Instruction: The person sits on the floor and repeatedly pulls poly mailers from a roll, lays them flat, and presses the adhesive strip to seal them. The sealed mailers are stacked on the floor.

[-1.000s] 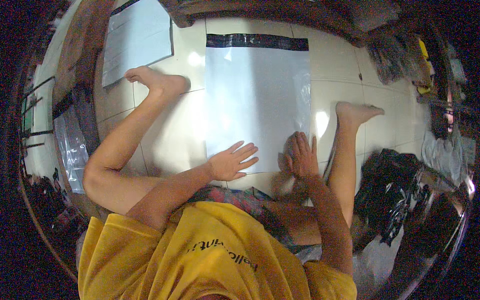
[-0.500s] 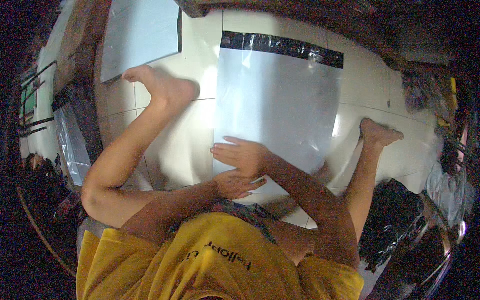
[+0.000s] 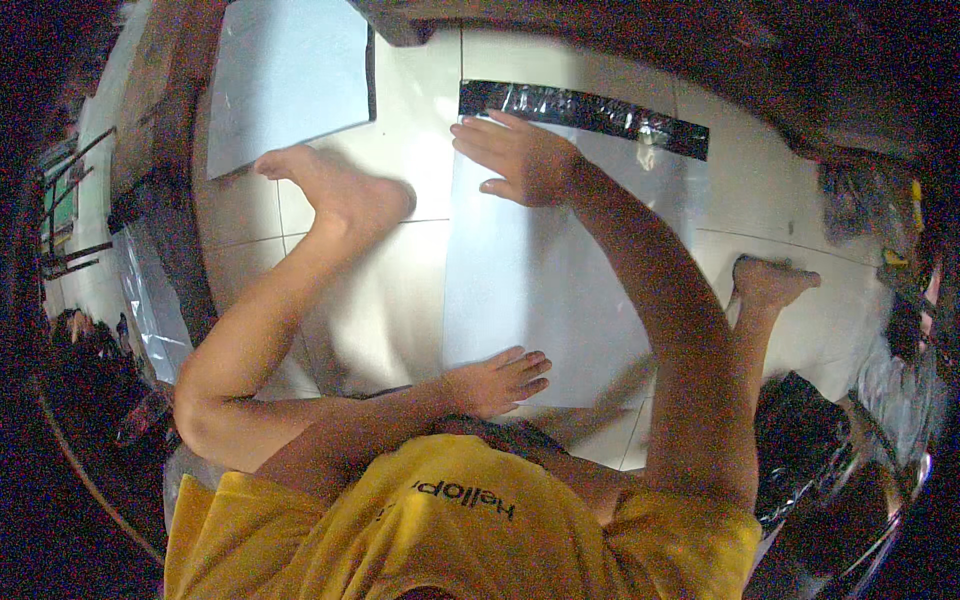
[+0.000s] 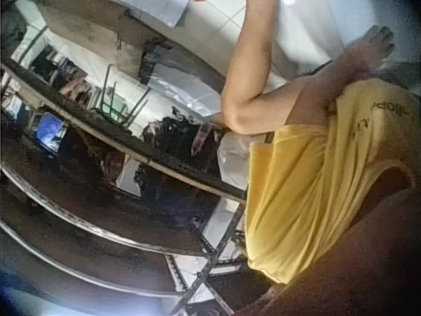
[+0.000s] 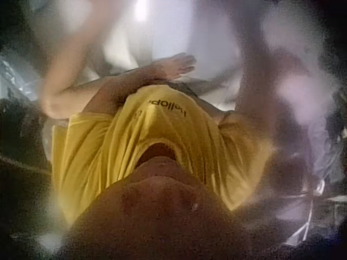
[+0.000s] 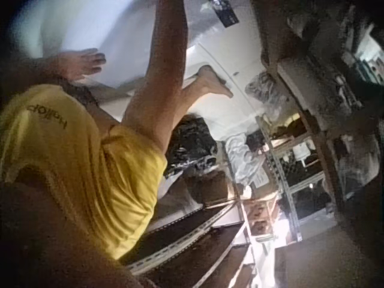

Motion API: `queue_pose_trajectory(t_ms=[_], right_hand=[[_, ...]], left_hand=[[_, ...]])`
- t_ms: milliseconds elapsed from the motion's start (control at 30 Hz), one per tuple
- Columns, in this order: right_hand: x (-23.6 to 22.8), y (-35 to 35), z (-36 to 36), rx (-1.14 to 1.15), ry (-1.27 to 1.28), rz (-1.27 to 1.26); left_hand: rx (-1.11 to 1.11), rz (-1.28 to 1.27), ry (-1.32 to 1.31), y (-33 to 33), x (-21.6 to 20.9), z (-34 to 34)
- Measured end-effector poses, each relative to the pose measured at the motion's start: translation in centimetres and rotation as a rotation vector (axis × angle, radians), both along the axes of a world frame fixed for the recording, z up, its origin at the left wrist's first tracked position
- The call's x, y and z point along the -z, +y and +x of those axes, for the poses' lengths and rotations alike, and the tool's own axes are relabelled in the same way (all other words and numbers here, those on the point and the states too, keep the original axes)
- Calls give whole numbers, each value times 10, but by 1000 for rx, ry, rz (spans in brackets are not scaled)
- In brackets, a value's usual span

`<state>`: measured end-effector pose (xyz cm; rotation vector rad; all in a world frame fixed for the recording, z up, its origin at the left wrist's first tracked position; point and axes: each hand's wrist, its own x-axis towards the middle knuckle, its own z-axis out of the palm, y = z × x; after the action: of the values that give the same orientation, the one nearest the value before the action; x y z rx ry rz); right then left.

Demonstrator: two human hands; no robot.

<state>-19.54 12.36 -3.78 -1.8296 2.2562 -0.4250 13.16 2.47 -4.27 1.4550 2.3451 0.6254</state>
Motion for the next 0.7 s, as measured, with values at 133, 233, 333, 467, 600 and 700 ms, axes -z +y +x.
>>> queue_pose_trajectory(t_ms=[133, 233, 333, 467, 600, 700], right_hand=[[10, 3, 38, 213, 180, -112], [-25, 32, 136, 737, 36, -132], [-22, 92, 246, 1137, 51, -31], [-18, 122, 308, 1285, -32, 184], [-2, 130, 319, 1269, -21, 174], [-3, 131, 323, 1284, -49, 137]], left_hand=[[-5, -12, -34, 3, 2, 1], [-23, -1, -57, 7, 3, -1], [-47, 18, -30, 11, -2, -5], [-26, -14, 45, 8, -11, -2], [-58, 14, 11, 8, -21, -7], [-178, 179, -220, 4, -19, -10]])
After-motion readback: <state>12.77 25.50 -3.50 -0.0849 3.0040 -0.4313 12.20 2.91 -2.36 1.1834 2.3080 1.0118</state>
